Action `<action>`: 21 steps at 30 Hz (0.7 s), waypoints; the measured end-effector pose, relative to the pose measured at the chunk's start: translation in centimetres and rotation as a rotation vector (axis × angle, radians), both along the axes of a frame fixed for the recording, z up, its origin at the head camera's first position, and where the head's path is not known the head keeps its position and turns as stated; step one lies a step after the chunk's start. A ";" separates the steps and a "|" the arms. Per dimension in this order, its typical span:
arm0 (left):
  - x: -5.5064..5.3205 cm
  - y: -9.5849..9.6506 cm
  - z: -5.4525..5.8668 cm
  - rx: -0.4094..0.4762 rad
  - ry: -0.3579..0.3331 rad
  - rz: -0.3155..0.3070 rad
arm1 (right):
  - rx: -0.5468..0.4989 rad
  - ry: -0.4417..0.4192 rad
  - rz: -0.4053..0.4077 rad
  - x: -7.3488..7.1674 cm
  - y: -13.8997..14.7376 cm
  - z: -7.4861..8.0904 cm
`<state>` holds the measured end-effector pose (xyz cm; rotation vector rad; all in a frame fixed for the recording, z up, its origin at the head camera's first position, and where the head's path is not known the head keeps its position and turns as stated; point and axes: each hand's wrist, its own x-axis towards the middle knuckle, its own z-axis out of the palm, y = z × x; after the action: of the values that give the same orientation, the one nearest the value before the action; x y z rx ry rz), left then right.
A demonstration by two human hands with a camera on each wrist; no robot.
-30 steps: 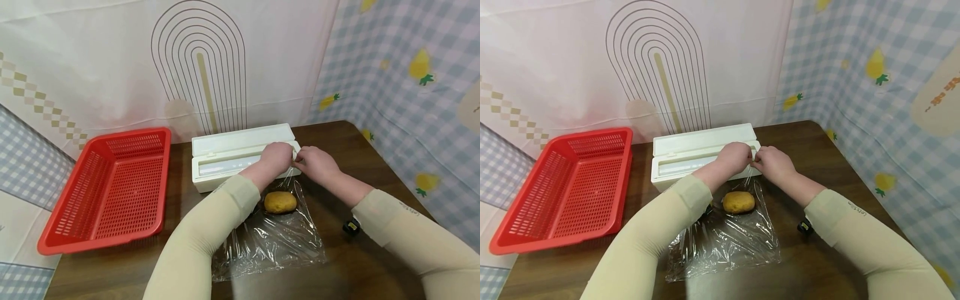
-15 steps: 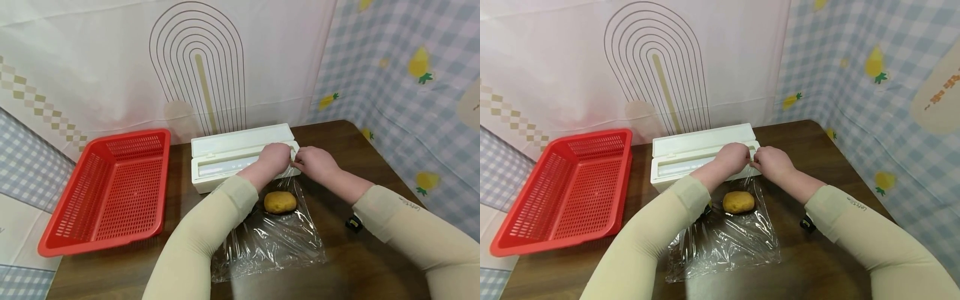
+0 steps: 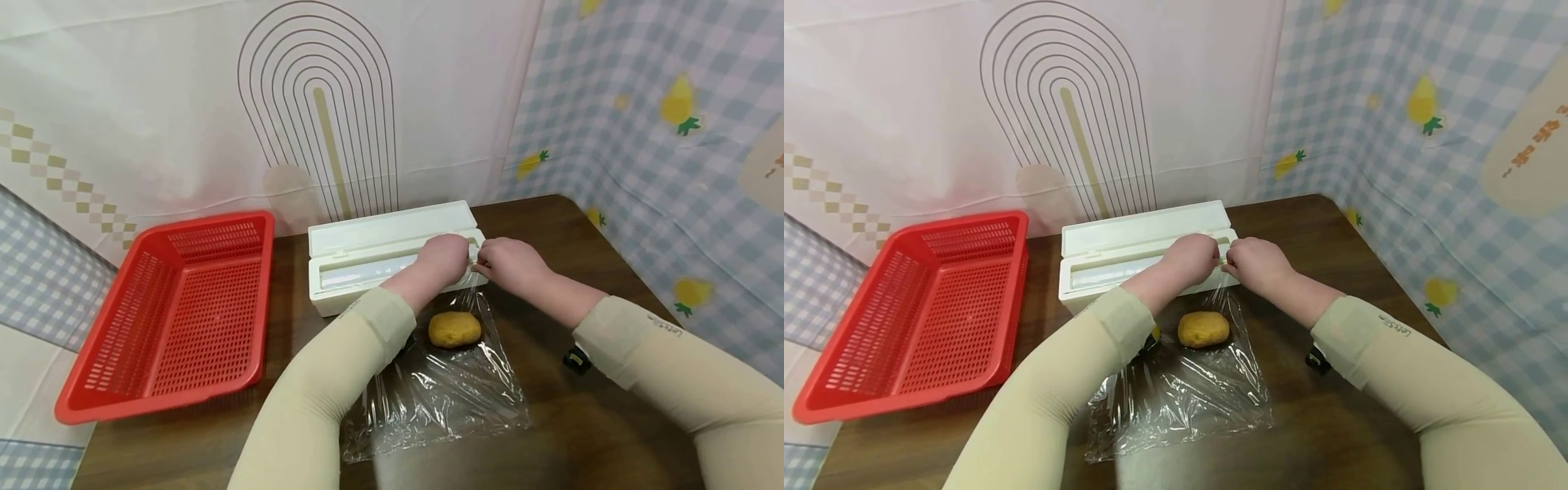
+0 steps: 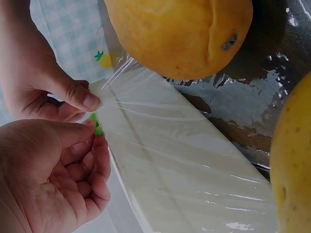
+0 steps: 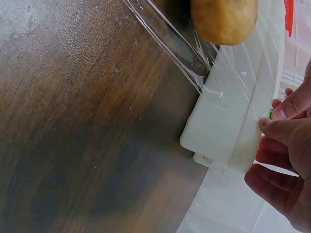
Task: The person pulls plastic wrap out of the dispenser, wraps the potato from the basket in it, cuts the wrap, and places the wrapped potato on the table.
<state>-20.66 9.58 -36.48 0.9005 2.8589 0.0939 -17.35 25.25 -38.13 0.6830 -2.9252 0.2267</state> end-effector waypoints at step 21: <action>0.4 -0.1 0.5 -0.084 -0.051 0.001 | 0.017 -0.003 0.003 0.1 0.0 -0.1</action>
<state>-20.25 9.49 -35.98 0.8669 2.7932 -0.0035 -17.23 25.27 -38.22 0.6907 -2.9325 0.2036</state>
